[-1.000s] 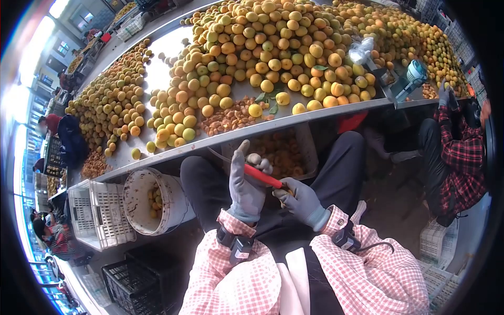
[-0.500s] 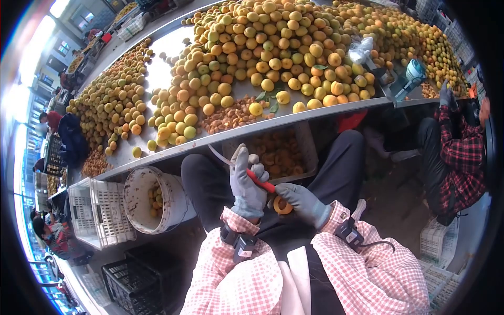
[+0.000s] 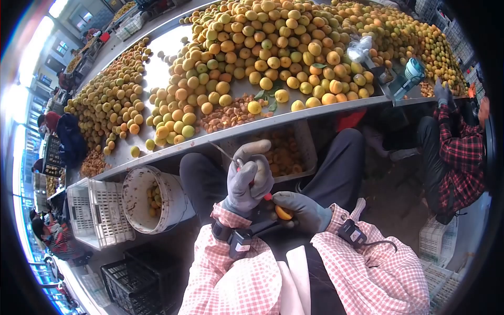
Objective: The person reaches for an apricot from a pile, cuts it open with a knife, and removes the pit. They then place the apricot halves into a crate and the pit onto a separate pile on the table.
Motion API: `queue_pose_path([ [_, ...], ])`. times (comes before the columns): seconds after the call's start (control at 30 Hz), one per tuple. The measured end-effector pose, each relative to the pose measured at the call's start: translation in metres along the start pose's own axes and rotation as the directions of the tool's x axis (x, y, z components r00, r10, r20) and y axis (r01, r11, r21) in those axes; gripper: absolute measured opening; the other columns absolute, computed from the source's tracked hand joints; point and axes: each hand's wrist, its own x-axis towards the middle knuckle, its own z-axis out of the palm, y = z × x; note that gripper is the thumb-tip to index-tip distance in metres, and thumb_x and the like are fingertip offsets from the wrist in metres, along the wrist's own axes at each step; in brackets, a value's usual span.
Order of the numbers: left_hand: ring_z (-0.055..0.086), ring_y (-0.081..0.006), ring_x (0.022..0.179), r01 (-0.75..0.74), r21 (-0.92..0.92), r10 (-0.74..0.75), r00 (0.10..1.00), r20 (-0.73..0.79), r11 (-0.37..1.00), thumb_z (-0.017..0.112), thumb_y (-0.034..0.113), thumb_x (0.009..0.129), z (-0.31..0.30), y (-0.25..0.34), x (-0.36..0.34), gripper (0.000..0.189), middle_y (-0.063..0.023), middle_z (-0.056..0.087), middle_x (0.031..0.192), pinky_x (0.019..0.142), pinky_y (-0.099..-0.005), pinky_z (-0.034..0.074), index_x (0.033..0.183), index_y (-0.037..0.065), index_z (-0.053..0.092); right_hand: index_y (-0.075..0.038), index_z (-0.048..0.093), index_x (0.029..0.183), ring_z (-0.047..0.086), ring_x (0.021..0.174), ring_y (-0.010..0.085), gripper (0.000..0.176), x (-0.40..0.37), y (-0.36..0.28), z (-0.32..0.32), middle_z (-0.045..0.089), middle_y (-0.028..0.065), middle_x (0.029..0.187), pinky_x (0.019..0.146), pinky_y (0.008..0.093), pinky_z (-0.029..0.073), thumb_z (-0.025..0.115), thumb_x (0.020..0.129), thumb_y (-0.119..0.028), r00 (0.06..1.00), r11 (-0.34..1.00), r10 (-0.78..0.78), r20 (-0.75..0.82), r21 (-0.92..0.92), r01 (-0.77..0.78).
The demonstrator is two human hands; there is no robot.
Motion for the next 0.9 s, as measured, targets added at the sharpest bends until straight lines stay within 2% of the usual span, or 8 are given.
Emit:
queue_pose_path([
  [0.1, 0.038, -0.0046, 0.043, -0.065, 0.167, 0.087, 0.988, -0.124, 0.984, 0.057, 0.037, 0.095, 0.012, -0.013, 0.003, 0.052, 0.0004, 0.049, 0.070, 0.039, -0.0200, 0.032, 0.133, 0.002, 0.047, -0.007, 0.056, 0.108, 0.052, 0.062, 0.0060, 0.030, 0.008, 0.003, 0.003, 0.058, 0.0013, 0.079, 0.052, 0.0188, 0.040, 0.063, 0.093, -0.033, 0.969, 0.965, -0.166, -0.180, -0.232, 0.122],
  [0.13, 0.038, -0.0047, 0.044, -0.053, 0.266, 0.141, 0.935, -0.324, 0.962, 0.057, 0.037, 0.095, 0.019, -0.019, 0.005, 0.051, 0.0004, 0.049, 0.071, 0.040, -0.0197, 0.032, 0.132, 0.003, 0.048, -0.007, 0.056, 0.108, 0.052, 0.062, 0.0060, 0.030, 0.007, 0.002, 0.004, 0.058, 0.0013, 0.079, 0.052, 0.0188, 0.040, 0.063, 0.093, -0.033, 0.969, 0.965, -0.168, -0.181, -0.231, 0.124],
  [0.2, 0.035, -0.0048, 0.043, 0.019, 0.219, 0.114, 0.809, -0.577, 0.975, 0.055, 0.035, 0.097, 0.017, -0.020, 0.005, 0.045, 0.0024, 0.047, 0.070, 0.040, -0.0202, 0.030, 0.129, 0.004, 0.050, -0.003, 0.053, 0.115, 0.055, 0.082, 0.0063, 0.033, 0.003, -0.001, 0.007, 0.059, 0.0034, 0.097, 0.072, 0.0211, 0.045, 0.065, 0.092, -0.023, 0.943, 0.807, -0.325, -0.068, -0.540, 0.239],
  [0.23, 0.035, -0.0048, 0.043, 0.020, 0.220, 0.114, 0.809, -0.577, 0.975, 0.055, 0.035, 0.097, 0.012, -0.016, 0.003, 0.045, 0.0024, 0.047, 0.070, 0.040, -0.0202, 0.030, 0.129, 0.004, 0.050, -0.003, 0.053, 0.115, 0.055, 0.082, 0.0063, 0.033, 0.005, 0.000, 0.007, 0.059, 0.0034, 0.097, 0.072, 0.0211, 0.045, 0.065, 0.092, -0.023, 0.943, 0.808, -0.325, -0.068, -0.539, 0.239],
  [0.3, 0.031, -0.0053, 0.041, -0.035, 0.162, 0.108, 0.878, -0.467, 0.986, 0.053, 0.032, 0.098, 0.007, -0.007, -0.001, 0.038, 0.0039, 0.045, 0.066, 0.039, -0.0211, 0.027, 0.125, 0.004, 0.053, -0.001, 0.050, 0.119, 0.053, 0.089, 0.0071, 0.037, 0.006, 0.002, 0.004, 0.056, 0.0043, 0.103, 0.080, 0.0235, 0.045, 0.066, 0.091, -0.018, 0.846, 0.463, -0.529, 0.071, -0.811, 0.357],
  [0.5, 0.027, -0.0062, 0.038, -0.171, 0.192, 0.222, 0.932, -0.287, 0.966, 0.050, 0.029, 0.101, 0.018, -0.006, 0.000, 0.027, 0.0028, 0.039, 0.058, 0.037, -0.0231, 0.024, 0.115, 0.008, 0.059, -0.005, 0.046, 0.126, 0.052, 0.090, 0.0072, 0.041, 0.002, 0.005, 0.003, 0.053, 0.0029, 0.106, 0.081, 0.0235, 0.045, 0.065, 0.091, -0.014, 0.935, 0.838, -0.353, -0.008, -0.447, 0.313],
  [0.67, 0.029, -0.0058, 0.040, -0.281, 0.218, 0.336, 0.900, -0.277, 0.935, 0.052, 0.023, 0.100, 0.019, -0.009, -0.001, 0.024, 0.0016, 0.039, 0.055, 0.039, -0.0217, 0.027, 0.112, 0.003, 0.058, -0.006, 0.041, 0.130, 0.050, 0.089, 0.0069, 0.044, 0.001, 0.010, 0.004, 0.051, 0.0026, 0.107, 0.081, 0.0220, 0.044, 0.063, 0.092, -0.012, 0.918, 0.837, -0.395, 0.034, -0.398, 0.375],
  [0.9, 0.029, -0.0059, 0.040, -0.217, 0.140, 0.253, 0.904, -0.344, 0.966, 0.054, 0.024, 0.099, 0.028, -0.011, -0.006, 0.024, 0.0016, 0.039, 0.055, 0.039, -0.0219, 0.028, 0.112, 0.004, 0.058, -0.005, 0.040, 0.130, 0.051, 0.104, 0.0110, 0.046, 0.007, 0.013, 0.006, 0.051, 0.0070, 0.116, 0.092, 0.0257, 0.044, 0.062, 0.090, -0.007, 0.849, 0.716, -0.529, 0.011, -0.531, 0.453],
])
